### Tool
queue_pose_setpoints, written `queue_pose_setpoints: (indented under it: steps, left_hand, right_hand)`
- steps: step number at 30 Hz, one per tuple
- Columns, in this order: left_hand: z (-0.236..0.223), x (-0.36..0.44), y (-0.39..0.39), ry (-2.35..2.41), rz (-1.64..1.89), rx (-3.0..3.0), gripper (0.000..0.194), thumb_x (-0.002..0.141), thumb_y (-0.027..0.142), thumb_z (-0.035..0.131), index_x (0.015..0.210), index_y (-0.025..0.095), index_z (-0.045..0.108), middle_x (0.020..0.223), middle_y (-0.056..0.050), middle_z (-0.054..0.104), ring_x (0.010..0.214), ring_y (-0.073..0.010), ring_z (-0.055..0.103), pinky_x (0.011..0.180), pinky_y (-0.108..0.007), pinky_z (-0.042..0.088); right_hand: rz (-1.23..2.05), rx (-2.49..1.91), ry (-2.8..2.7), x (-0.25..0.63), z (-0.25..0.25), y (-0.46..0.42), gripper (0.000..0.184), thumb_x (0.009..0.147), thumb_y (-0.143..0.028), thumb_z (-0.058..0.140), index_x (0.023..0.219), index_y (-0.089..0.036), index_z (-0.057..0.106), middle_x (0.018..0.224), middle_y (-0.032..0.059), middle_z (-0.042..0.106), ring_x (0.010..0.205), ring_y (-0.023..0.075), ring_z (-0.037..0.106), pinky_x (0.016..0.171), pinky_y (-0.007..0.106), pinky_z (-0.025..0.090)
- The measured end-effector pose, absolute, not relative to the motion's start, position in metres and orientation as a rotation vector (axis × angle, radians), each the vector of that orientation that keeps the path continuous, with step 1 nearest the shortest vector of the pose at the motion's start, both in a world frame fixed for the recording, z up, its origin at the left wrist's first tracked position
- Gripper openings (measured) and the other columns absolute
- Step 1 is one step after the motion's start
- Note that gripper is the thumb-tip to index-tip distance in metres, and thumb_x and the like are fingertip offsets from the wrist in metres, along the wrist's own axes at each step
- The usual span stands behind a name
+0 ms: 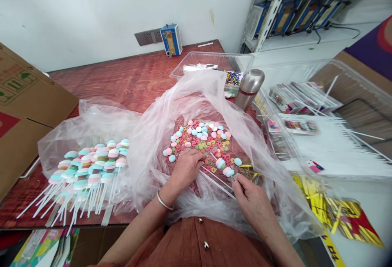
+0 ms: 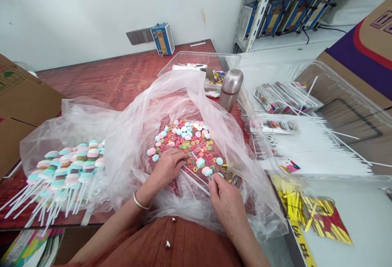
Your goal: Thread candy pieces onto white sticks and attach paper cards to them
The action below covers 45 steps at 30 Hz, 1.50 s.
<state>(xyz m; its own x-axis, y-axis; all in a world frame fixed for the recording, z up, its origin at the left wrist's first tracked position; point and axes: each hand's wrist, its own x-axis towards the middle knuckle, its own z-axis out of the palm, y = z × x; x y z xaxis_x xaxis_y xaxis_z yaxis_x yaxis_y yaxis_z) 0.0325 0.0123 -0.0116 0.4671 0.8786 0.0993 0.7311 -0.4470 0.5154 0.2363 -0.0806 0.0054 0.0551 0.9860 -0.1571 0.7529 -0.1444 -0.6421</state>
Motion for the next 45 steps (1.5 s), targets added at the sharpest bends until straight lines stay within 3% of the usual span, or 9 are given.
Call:
queue_pose_setpoints:
  steps: [4,9,13,18,22,32,45]
  left_hand:
    - [-0.015,0.030,0.016,1.427,0.715,2.167,0.037,0.091,0.009,0.049,0.125,0.020,0.059,0.118,-0.008,0.069,0.108,-0.0207,0.062,0.094,-0.037,0.048]
    - [-0.011,0.021,0.003,1.473,0.546,2.275,0.021,0.091,0.012,0.053,0.106,0.018,0.065,0.100,-0.007,0.071,0.095,-0.0231,0.064,0.086,-0.039,0.049]
    - [-0.006,0.013,-0.012,1.549,0.411,2.381,0.022,0.091,0.016,0.054,0.111,0.019,0.064,0.100,-0.008,0.071,0.093,-0.0252,0.062,0.084,-0.041,0.047]
    - [-0.006,0.010,-0.014,1.601,0.321,2.384,0.013,0.092,0.022,0.056,0.088,0.020,0.068,0.086,-0.006,0.069,0.086,-0.0248,0.060,0.081,-0.040,0.045]
    - [-0.005,0.021,0.000,1.560,0.394,2.332,0.015,0.092,0.018,0.054,0.094,0.020,0.069,0.093,-0.006,0.068,0.091,-0.0228,0.060,0.083,-0.037,0.045]
    - [0.007,0.014,-0.007,1.555,0.132,2.353,0.014,0.090,0.018,0.057,0.102,0.019,0.065,0.093,-0.008,0.069,0.091,-0.0254,0.060,0.081,-0.038,0.044]
    - [-0.001,0.029,-0.014,1.384,0.281,2.407,0.008,0.089,0.021,0.062,0.093,0.019,0.069,0.095,-0.007,0.068,0.093,-0.0237,0.061,0.086,-0.039,0.044]
  right_hand:
    - [0.828,-1.959,-1.698,0.240,0.002,-0.086,0.033,0.093,-0.040,0.032,0.069,-0.023,0.047,0.057,-0.0016,0.053,0.053,0.0148,0.048,0.055,0.024,0.032]
    - [0.896,-1.967,-1.762,0.237,0.002,-0.086,0.032,0.094,-0.038,0.031,0.070,-0.023,0.046,0.059,-0.0012,0.054,0.055,0.0152,0.051,0.056,0.024,0.030]
    - [0.904,-1.978,-1.924,0.232,0.005,-0.084,0.030,0.094,-0.032,0.033,0.070,-0.022,0.049,0.063,0.0001,0.060,0.059,0.0158,0.055,0.057,0.025,0.028]
    - [0.846,-2.125,-2.017,0.231,0.008,-0.084,0.029,0.094,-0.027,0.035,0.073,-0.022,0.055,0.071,0.0048,0.069,0.065,0.0190,0.062,0.057,0.028,0.023]
    - [0.820,-2.161,-1.986,0.234,0.012,-0.085,0.030,0.095,-0.028,0.035,0.073,-0.022,0.055,0.069,0.0046,0.069,0.064,0.0189,0.064,0.056,0.027,0.023]
    - [0.848,-2.139,-1.958,0.239,0.005,-0.093,0.028,0.094,-0.031,0.033,0.070,-0.022,0.046,0.067,0.0041,0.066,0.065,0.0197,0.062,0.057,0.028,0.024]
    - [0.897,-2.184,-1.946,0.242,0.006,-0.091,0.030,0.094,-0.034,0.031,0.077,-0.023,0.052,0.075,0.0059,0.069,0.071,0.0219,0.066,0.059,0.027,0.027]
